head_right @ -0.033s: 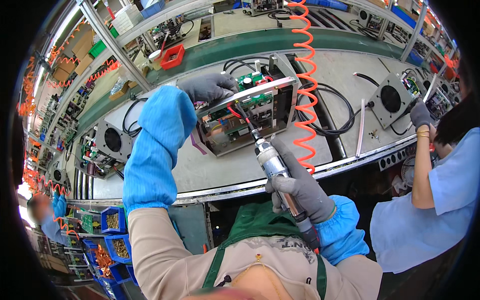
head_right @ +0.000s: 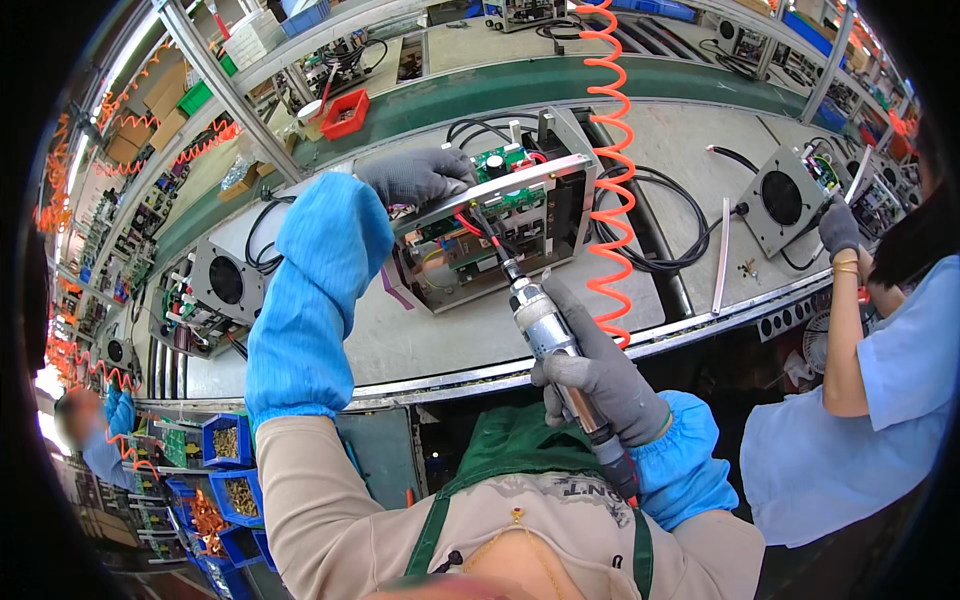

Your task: Assembling electronic components using an electric screwdriver and hand tools on a production line.

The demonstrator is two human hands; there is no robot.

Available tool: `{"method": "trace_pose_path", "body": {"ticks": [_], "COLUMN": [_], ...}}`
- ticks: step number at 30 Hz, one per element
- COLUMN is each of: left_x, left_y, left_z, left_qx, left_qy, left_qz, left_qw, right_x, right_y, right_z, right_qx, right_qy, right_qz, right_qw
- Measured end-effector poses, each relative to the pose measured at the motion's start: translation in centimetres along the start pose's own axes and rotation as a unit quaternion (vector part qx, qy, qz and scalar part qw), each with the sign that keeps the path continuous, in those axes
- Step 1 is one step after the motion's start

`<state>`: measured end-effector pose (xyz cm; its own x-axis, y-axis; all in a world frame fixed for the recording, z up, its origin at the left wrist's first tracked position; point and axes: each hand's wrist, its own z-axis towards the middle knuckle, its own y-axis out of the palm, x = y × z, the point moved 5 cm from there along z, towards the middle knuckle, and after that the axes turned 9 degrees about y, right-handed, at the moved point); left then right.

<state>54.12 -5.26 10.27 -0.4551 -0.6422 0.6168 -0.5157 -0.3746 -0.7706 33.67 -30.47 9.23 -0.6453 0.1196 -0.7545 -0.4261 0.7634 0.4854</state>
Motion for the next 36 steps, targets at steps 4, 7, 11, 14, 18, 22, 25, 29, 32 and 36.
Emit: {"method": "trace_pose_path", "body": {"ticks": [4, 7, 11, 14, 18, 22, 25, 29, 32, 36], "left_x": [0.6, 0.6, 1.1, 1.4, 1.4, 1.2, 1.1, 1.3, 2.3, 2.9], "left_y": [0.0, 0.0, 0.3, 0.3, 0.2, 0.1, 0.1, 0.2, 0.2, 0.8], "left_z": [0.4, 0.0, -0.3, -0.3, -0.3, -0.3, -0.3, -0.2, -1.1, -2.6], "left_qx": [0.007, 0.017, 0.039, 0.047, 0.056, 0.052, 0.049, 0.050, 0.086, 0.225], "left_qy": [0.048, 0.067, 0.071, 0.040, 0.065, 0.059, 0.043, 0.015, -0.032, -0.017], "left_qz": [0.058, 0.062, 0.070, 0.023, 0.025, 0.018, 0.014, 0.031, 0.034, -0.090], "left_qw": [0.997, 0.996, 0.994, 0.998, 0.996, 0.997, 0.998, 0.998, 0.995, 0.970], "right_x": [0.1, 0.1, 0.2, 0.6, 1.0, 0.5, 0.3, 0.6, 0.8, 0.5], "right_y": [-0.4, -0.1, -0.3, -0.1, 0.3, 0.8, 0.9, 0.9, 0.6, 0.5], "right_z": [0.2, 0.2, 0.3, 0.2, 0.4, 0.2, 0.1, 0.2, 0.2, 0.1], "right_qx": [0.008, 0.010, 0.007, -0.034, -0.042, -0.022, -0.011, -0.013, -0.036, -0.033], "right_qy": [-0.004, 0.000, 0.003, 0.000, -0.014, -0.015, -0.013, -0.015, -0.014, -0.021], "right_qz": [-0.017, -0.016, -0.034, 0.098, 0.059, 0.045, 0.026, 0.016, 0.064, 0.061], "right_qw": [1.000, 1.000, 0.999, 0.995, 0.997, 0.999, 1.000, 1.000, 0.997, 0.997]}}
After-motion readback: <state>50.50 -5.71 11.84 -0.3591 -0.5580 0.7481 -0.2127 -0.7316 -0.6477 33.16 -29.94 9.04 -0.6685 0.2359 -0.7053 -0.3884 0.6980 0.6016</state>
